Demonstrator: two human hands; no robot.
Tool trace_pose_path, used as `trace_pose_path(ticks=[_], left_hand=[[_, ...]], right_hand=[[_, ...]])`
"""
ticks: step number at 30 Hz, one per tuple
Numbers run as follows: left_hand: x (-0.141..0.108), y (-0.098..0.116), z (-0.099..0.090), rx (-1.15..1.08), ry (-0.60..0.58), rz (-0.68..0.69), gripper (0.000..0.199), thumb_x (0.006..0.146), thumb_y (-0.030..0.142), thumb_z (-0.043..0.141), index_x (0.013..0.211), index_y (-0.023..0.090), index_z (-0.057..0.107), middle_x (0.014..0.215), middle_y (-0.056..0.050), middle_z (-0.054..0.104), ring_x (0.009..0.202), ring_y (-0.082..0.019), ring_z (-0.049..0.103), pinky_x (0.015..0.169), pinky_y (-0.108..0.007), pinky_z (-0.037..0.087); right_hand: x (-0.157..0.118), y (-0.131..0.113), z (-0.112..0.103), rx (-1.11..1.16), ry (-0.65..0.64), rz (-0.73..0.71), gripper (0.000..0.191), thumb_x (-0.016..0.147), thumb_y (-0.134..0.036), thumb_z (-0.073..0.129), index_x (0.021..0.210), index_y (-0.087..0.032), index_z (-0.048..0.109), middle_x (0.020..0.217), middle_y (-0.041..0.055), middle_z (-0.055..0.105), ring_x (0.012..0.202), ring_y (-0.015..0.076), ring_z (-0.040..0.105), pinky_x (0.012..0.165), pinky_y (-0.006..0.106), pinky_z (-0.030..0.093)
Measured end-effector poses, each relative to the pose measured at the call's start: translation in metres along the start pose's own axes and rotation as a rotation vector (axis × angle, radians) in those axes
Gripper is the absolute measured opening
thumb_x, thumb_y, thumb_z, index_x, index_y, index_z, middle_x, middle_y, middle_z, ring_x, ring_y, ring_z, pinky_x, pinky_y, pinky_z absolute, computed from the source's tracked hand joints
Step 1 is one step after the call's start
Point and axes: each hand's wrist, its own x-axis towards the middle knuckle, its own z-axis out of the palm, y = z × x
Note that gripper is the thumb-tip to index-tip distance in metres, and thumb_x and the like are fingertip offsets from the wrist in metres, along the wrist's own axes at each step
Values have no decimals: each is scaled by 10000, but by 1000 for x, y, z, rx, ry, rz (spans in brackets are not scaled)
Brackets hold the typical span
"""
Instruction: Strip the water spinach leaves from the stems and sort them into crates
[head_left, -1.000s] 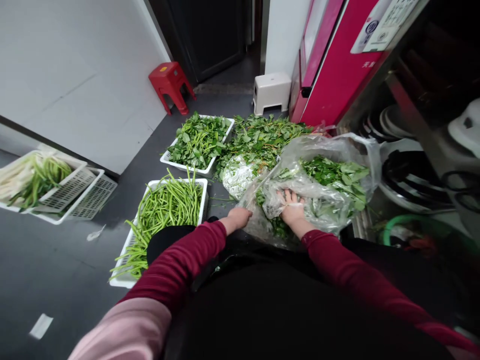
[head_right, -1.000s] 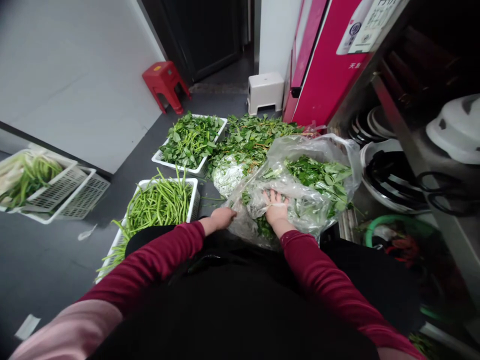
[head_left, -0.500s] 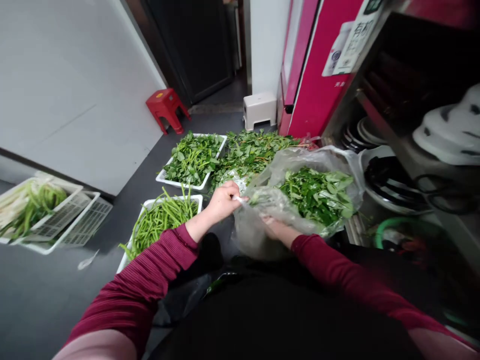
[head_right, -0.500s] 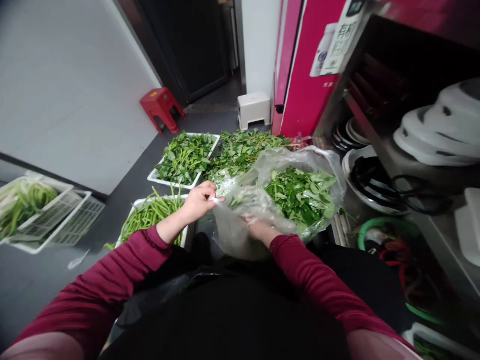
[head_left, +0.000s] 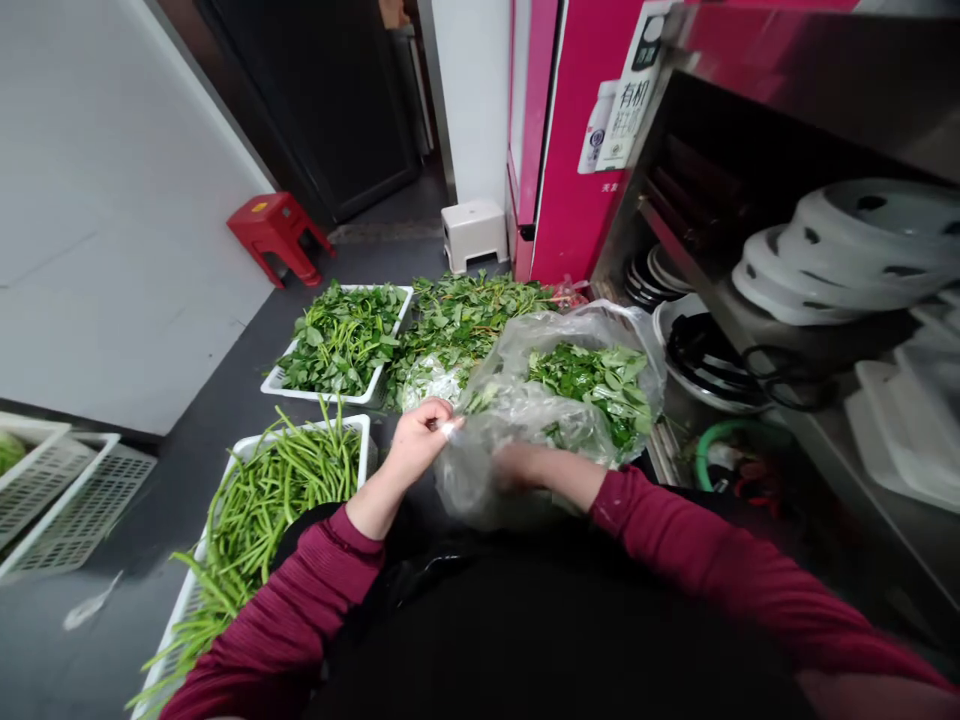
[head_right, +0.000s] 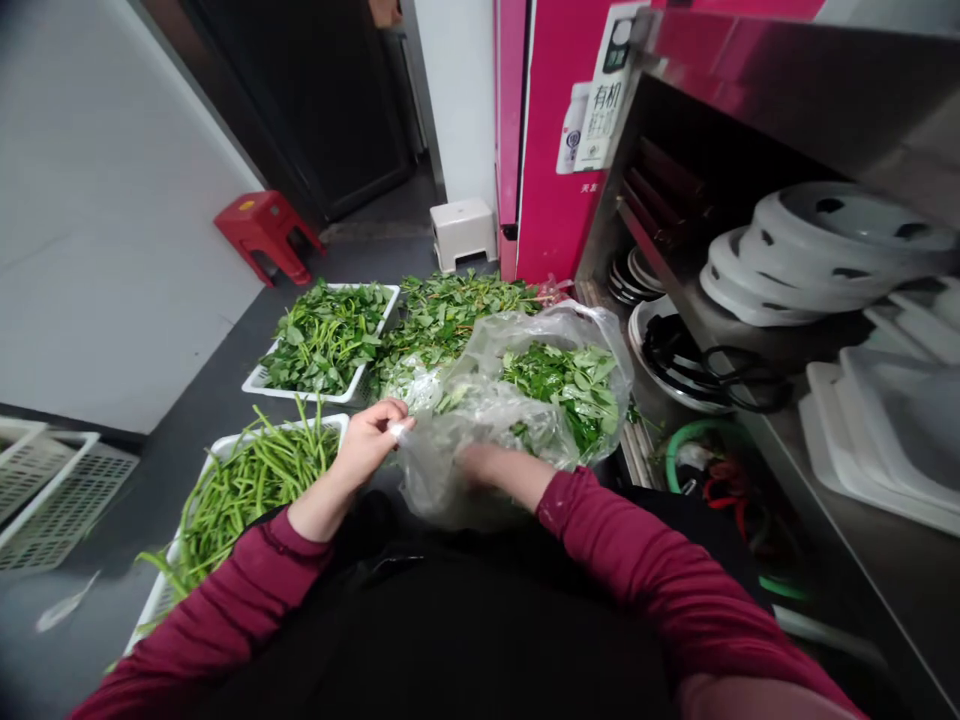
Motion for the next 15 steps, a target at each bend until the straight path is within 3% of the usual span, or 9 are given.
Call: trace_pose_path(ticks=[3, 5, 6, 7, 8, 11, 15], left_hand=[[-7, 1, 5, -33, 8, -53, 268, 685, 329, 610, 566, 156, 443, 671, 13, 482, 607, -85, 437, 573, -208, 356], [-12, 0, 7, -68, 5, -77, 278, 673, 367, 612, 581, 155, 459, 628, 23, 462, 576, -80, 414, 553, -205, 346], [-14, -2, 8, -87, 5, -78, 294, 666, 389, 615, 579, 154, 461, 606, 26, 452, 569, -80, 406, 550, -206, 343], [-16, -4, 9, -106, 2, -72, 313, 659, 410, 617, 572, 152, 461, 590, 27, 445, 568, -82, 403, 551, -207, 342], [-17, -7, 10, -129, 7, -63, 333, 656, 428, 617, 563, 151, 457, 583, 26, 442, 568, -82, 401, 554, -209, 342], [-19, -16, 12, -207, 33, -55, 367, 655, 453, 617, 551, 148, 441, 575, 28, 428, 556, -74, 388, 553, -210, 338], [-24, -25, 15, -263, 22, -87, 359, 654, 437, 630, 555, 143, 448, 570, 33, 410, 553, -68, 381, 540, -202, 330]], right_hand=[[-32, -10, -13, -144, 64, 86, 271, 725, -245, 576, 967, -152, 657, 907, 137, 655, 850, 247, 607, 746, 348, 476], [-47, 4, -12, -255, 219, 140, 469, 807, -258, 479, 1254, -115, 466, 1208, 218, 499, 1114, 322, 460, 858, 459, 404], [-49, 17, -7, -361, 342, 187, 577, 794, -276, 506, 1341, -179, 351, 1328, 189, 387, 1187, 339, 375, 886, 496, 370], [-47, 32, 1, -435, 373, 214, 654, 774, -292, 537, 1374, -236, 282, 1402, 151, 285, 1231, 354, 304, 904, 528, 338], [-41, 48, 12, -468, 304, 213, 656, 767, -304, 544, 1370, -267, 288, 1427, 115, 247, 1251, 352, 268, 916, 538, 322], [-11, 90, 52, -453, -33, 103, 487, 808, -262, 459, 1292, -300, 432, 1376, 67, 363, 1248, 291, 306, 944, 477, 315], [20, 116, 90, -470, -169, 91, 469, 782, -214, 457, 1239, -309, 496, 1349, 81, 405, 1267, 303, 279, 907, 510, 320]])
